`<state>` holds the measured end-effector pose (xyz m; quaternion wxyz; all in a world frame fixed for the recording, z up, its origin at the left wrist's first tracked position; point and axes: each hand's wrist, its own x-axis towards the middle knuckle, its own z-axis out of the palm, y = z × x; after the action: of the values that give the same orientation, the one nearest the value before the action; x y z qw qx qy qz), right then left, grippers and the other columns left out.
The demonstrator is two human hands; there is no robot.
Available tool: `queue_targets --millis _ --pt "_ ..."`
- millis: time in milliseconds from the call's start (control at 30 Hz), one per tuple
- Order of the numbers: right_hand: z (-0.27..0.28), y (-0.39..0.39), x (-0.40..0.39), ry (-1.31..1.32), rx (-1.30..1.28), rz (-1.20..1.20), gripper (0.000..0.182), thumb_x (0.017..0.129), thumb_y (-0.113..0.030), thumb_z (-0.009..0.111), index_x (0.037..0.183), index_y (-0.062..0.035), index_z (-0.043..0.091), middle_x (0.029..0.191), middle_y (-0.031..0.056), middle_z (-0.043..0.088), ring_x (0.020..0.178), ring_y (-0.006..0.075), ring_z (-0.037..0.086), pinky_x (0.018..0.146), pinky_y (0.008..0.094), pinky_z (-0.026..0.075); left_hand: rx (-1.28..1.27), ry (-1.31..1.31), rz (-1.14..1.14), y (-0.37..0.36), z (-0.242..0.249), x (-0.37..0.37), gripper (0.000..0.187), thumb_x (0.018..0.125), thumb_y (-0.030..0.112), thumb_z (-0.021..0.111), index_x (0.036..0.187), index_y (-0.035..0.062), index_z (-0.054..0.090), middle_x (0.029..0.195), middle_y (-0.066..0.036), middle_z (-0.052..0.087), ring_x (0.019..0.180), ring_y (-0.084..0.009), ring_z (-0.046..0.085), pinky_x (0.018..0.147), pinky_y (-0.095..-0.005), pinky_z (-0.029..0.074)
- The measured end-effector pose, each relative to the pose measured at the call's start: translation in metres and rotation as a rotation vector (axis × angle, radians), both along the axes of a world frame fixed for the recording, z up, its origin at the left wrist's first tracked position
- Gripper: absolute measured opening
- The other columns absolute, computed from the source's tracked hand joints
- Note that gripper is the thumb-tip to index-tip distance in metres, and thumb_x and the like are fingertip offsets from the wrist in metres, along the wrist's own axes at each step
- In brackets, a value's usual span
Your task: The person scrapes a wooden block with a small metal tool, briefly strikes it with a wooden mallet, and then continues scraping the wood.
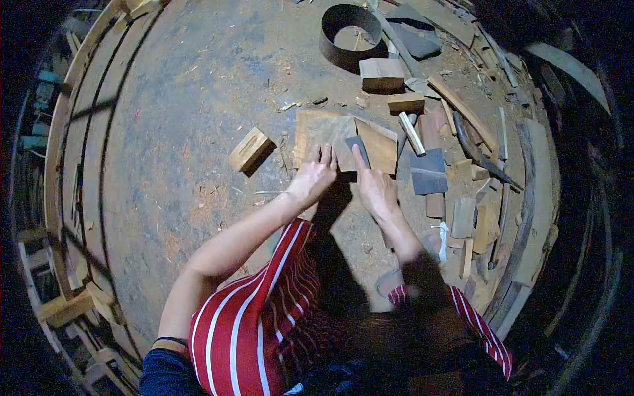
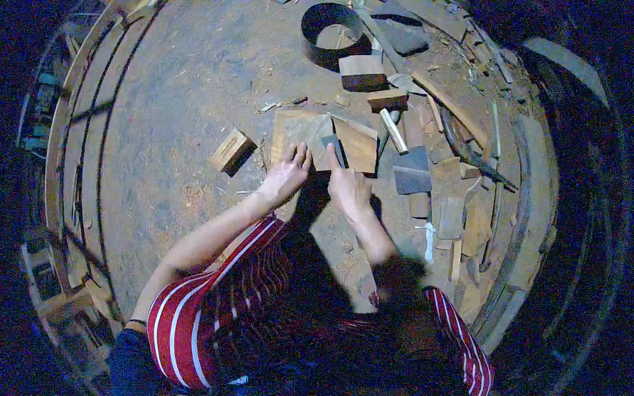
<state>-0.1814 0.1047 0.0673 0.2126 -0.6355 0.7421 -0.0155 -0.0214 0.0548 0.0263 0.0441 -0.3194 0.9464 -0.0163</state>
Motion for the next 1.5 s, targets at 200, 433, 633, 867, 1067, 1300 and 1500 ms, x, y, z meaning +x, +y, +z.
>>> queue_targets --millis 200,433,633,867,1067,1300,1500 --pt "-0.035 -0.058 0.001 0.028 -0.171 0.035 0.063 0.081 -0.012 0.046 0.141 -0.0172 0.029 0.075 0.0238 0.064 0.069 0.0386 0.065 0.062 0.0517 0.051 -0.113 -0.028 0.014 0.005 -0.018 -0.01 0.047 0.078 0.011 0.052 0.117 -0.0139 0.049 0.127 -0.031 0.045 0.11 -0.0436 0.05 0.089 -0.0425 0.047" --pt "-0.02 -0.014 0.0 0.042 -0.093 0.056 0.062 0.082 -0.012 0.046 0.141 -0.0198 0.029 0.076 0.0245 0.064 0.072 0.0395 0.065 0.064 0.0515 0.051 -0.146 0.019 0.027 0.013 -0.015 -0.005 0.05 0.079 0.011 0.049 0.122 -0.0148 0.045 0.127 -0.035 0.043 0.112 -0.0492 0.048 0.092 -0.0464 0.045" --pt "-0.012 -0.039 0.006 0.011 0.002 -0.003 0.061 0.083 -0.014 0.045 0.142 -0.0212 0.029 0.083 0.0239 0.065 0.079 0.0398 0.065 0.067 0.0521 0.051 -0.169 0.017 0.036 0.011 -0.01 -0.009 0.046 0.082 0.012 0.048 0.12 -0.0143 0.048 0.128 -0.037 0.041 0.113 -0.0512 0.046 0.089 -0.0471 0.047" --pt "-0.025 -0.043 -0.005 -0.452 -0.109 -0.141 0.065 0.087 -0.02 0.054 0.144 -0.0176 0.023 0.078 0.0175 0.065 0.058 0.0243 0.062 0.049 0.0367 0.049 0.038 0.261 0.052 0.01 0.011 0.0 0.064 0.079 0.019 0.059 0.138 0.019 0.035 0.144 -0.019 0.028 0.116 -0.0475 0.043 0.097 -0.0542 0.036" --pt "0.002 -0.01 -0.022 -1.257 -0.029 -0.5 0.07 0.086 -0.018 0.062 0.144 -0.0157 0.023 0.073 0.0091 0.064 0.046 0.0096 0.053 0.038 0.0221 0.042 0.118 0.279 0.034 0.027 0.034 -0.009 0.064 0.081 0.015 0.054 0.139 0.0258 0.03 0.144 -0.013 0.03 0.124 -0.0344 0.04 0.104 -0.0545 0.027" --pt "0.017 0.0 -0.025 -1.339 -0.051 -0.502 0.062 0.083 -0.008 0.051 0.141 -0.0111 0.027 0.078 0.0115 0.065 0.047 0.0101 0.054 0.04 0.0214 0.045 0.202 0.368 -0.045 0.029 0.047 -0.009 0.065 0.081 0.014 0.054 0.141 0.024 0.028 0.136 -0.009 0.043 0.125 -0.0284 0.042 0.107 -0.0548 0.023" --pt "0.023 0.007 -0.027 -1.38 -0.068 -0.543 0.07 0.08 -0.007 0.053 0.143 -0.0113 0.022 0.073 0.0102 0.064 0.049 0.0112 0.055 0.041 0.0225 0.046 0.166 0.34 -0.087 0.032 0.041 -0.012 0.06 0.085 0.022 0.051 0.141 0.0232 0.029 0.138 -0.002 0.044 0.124 -0.0254 0.044 0.106 -0.0543 0.025"
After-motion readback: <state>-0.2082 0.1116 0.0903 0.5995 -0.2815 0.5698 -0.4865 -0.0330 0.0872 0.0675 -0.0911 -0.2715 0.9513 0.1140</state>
